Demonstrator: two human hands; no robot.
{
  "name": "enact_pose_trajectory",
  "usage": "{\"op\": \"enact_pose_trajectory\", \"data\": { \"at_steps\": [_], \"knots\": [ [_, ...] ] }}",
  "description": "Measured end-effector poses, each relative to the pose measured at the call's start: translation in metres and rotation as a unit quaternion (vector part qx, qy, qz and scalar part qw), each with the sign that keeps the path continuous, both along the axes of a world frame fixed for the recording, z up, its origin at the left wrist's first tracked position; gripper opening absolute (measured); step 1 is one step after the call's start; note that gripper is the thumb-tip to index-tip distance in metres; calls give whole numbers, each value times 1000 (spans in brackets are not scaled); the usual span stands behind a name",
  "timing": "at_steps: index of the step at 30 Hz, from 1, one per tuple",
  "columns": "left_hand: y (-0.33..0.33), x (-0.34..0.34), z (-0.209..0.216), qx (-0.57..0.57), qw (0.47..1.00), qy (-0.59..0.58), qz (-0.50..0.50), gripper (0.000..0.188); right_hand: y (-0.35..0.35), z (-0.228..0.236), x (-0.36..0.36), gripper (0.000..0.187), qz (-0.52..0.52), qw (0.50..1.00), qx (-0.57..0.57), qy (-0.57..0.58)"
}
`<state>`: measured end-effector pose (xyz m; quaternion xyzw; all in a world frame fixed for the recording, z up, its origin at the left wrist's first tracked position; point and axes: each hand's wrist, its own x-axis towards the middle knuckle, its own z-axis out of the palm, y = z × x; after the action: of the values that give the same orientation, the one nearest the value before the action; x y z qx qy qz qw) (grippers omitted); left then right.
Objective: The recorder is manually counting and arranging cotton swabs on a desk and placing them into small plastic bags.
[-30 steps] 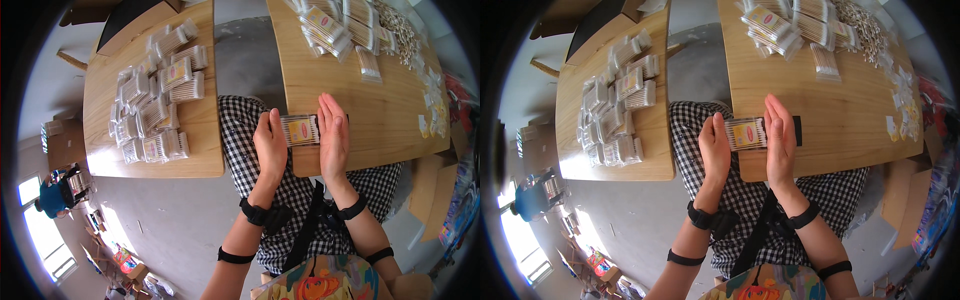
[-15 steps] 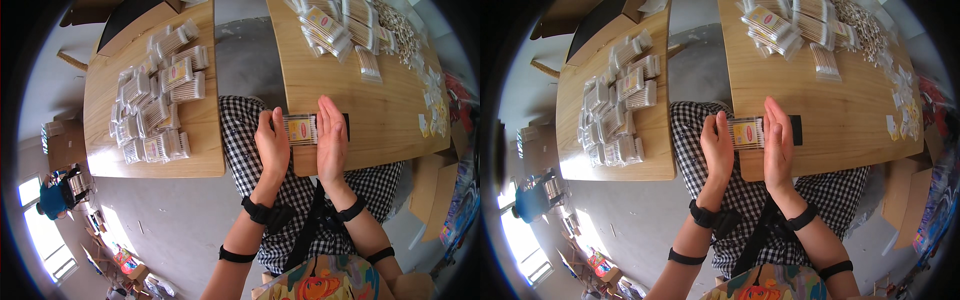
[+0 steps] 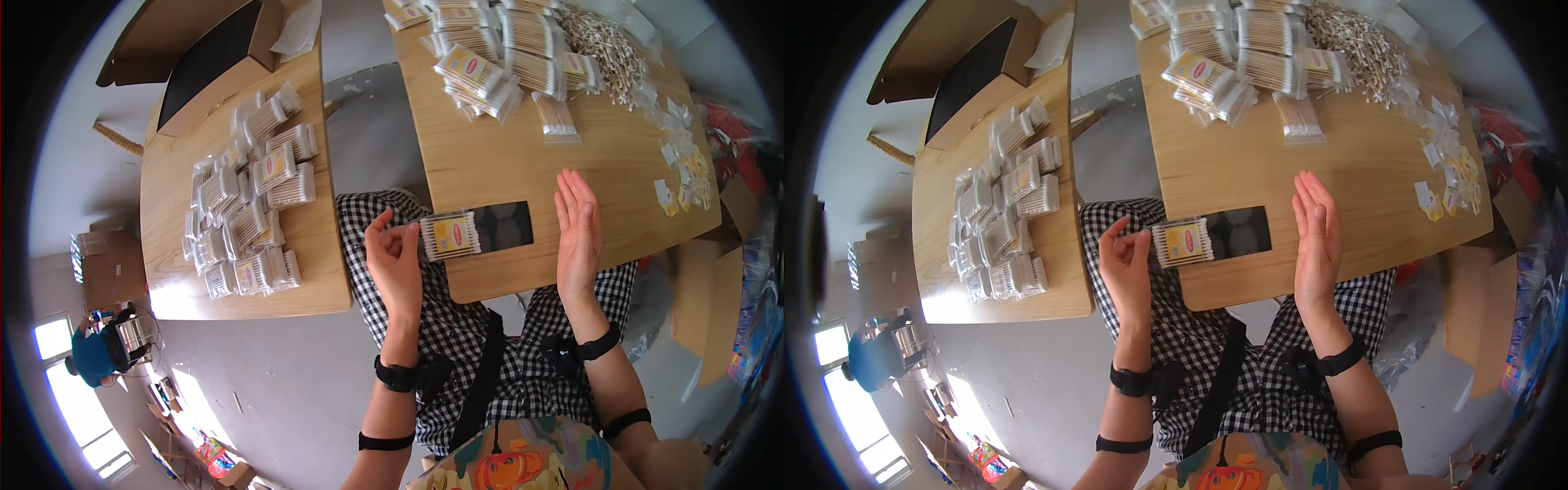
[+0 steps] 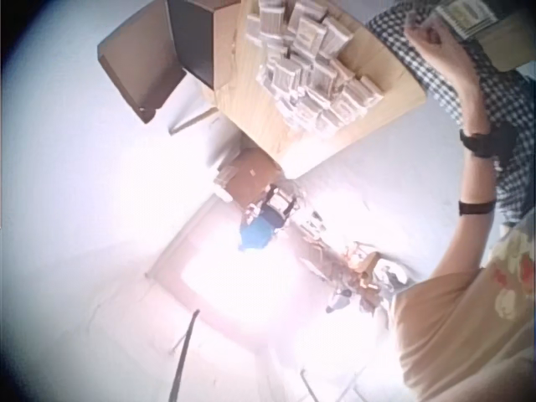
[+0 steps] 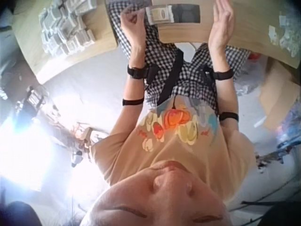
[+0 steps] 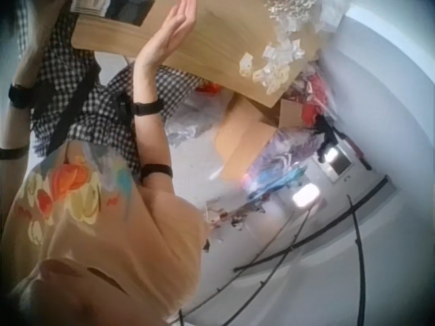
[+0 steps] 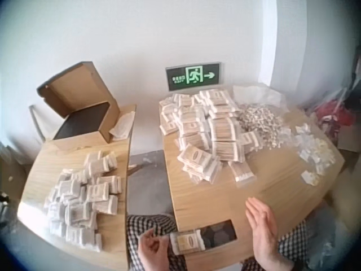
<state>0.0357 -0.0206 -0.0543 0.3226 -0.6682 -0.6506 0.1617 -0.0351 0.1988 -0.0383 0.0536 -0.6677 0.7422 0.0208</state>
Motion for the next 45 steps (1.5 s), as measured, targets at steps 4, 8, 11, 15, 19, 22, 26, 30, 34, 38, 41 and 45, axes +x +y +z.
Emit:
{"op": "enact_pose_trajectory", "data": {
  "at_steps": [4,8,11,15,19,22,26,30,34,38,41,45],
  "knots": [
    [13,3,17,-309,950,-2,52,50,60,0,-15,56,-84,995,51,14],
    [72,-21,59,-377,901,159,-147,42,114,-5,-40,48,-149,987,60,-21],
    [128,-55,54,-365,853,206,-311,46,135,-8,-73,48,-123,987,104,-25],
    [162,-92,9,-383,823,207,-365,42,145,-7,-124,44,-75,989,129,-14],
    [169,-98,-3,-415,812,190,-364,36,159,-22,-172,36,-85,944,318,17],
    [176,-99,-1,-442,802,179,-361,29,168,-35,-207,34,-154,871,457,96],
    [169,-94,-1,-460,801,153,-351,27,140,9,-227,31,-243,794,544,120],
    [173,-98,1,-458,801,152,-354,26,165,0,-258,19,-233,747,602,160],
    [175,-99,3,-459,799,156,-358,27,216,-28,-280,11,-286,783,535,143],
    [172,-99,4,-457,799,148,-362,27,239,-14,-278,12,-306,738,594,97],
    [173,-99,5,-456,799,151,-362,28,226,-14,-280,22,-292,740,544,266],
    [171,-98,6,-464,795,152,-360,28,173,-3,-282,80,-133,831,515,163]
  ]
}}
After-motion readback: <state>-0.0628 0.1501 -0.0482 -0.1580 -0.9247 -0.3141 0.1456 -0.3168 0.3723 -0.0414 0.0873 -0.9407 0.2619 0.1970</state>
